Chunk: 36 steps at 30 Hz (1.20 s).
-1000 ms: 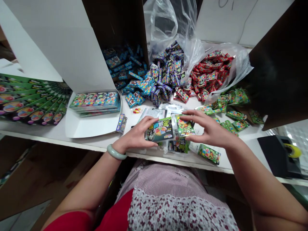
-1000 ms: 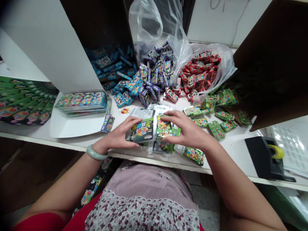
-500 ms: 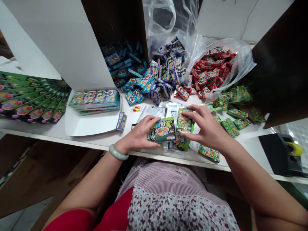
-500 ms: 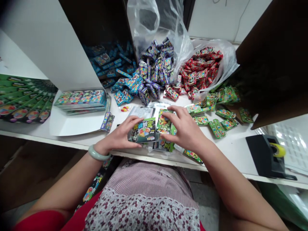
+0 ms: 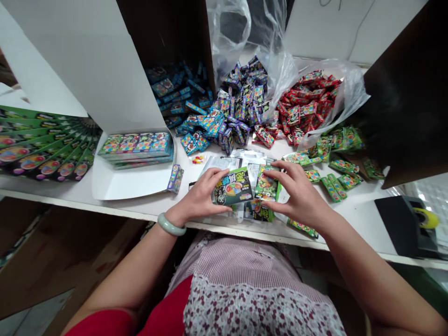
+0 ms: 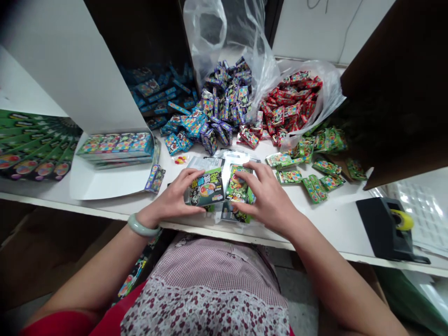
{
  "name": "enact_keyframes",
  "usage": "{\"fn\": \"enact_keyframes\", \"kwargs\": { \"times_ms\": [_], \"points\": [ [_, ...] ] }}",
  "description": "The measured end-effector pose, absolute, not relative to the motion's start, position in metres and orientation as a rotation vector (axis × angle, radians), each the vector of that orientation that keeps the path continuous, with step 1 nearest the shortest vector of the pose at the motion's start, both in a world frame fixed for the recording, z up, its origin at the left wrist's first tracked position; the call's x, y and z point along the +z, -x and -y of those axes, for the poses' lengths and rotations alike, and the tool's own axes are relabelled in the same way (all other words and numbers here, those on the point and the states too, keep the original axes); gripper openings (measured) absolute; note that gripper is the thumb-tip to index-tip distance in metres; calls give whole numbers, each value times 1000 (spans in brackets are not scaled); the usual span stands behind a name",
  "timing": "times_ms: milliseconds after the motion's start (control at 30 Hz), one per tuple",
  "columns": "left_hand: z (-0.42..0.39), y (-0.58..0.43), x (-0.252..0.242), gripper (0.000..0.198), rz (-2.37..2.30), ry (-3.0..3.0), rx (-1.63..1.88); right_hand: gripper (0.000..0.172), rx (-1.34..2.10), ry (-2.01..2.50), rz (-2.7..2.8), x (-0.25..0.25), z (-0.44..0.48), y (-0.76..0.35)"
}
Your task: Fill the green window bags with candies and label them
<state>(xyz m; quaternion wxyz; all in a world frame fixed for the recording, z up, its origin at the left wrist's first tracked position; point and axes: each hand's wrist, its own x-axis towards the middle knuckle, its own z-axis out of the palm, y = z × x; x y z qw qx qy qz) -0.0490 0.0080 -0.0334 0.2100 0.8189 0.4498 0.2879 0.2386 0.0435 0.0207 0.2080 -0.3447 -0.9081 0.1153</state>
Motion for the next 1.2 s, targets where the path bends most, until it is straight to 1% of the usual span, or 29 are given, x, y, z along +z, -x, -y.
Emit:
{"fn": "enact_keyframes", "kwargs": {
  "times_ms": [100, 233, 367, 533, 767, 1033, 1100, 1200],
  "points": [
    [-7, 50, -33, 99, -1226, -2295, 780, 60, 381, 847, 2607, 28, -50, -242],
    [-5, 50, -35, 101, -1234, -2324, 745, 60, 551, 691, 2764, 34, -57, -244],
    [-4, 50, -34, 100, -1215, -2323, 718, 62, 653, 620, 2794, 34, -60, -243],
    [-3, 49, -30, 99, -1155, -2324, 680, 60, 653, 660, 2762, 36, -63, -246],
    [-5, 44, -30, 97, -1143, -2320, 676, 58, 533, 674, 2781, 32, -69, -242],
    [-8, 48, -27, 93, -1126, -2302, 606, 56, 541, 689, 2826, 27, -69, -238],
    [-9, 44, -29, 94, -1134, -2302, 636, 61, 563, 714, 2807, 23, -71, -235],
    [-10, 40, -31, 95, -1176, -2299, 695, 82, 667, 733, 2680, 16, -71, -232]
  ]
}}
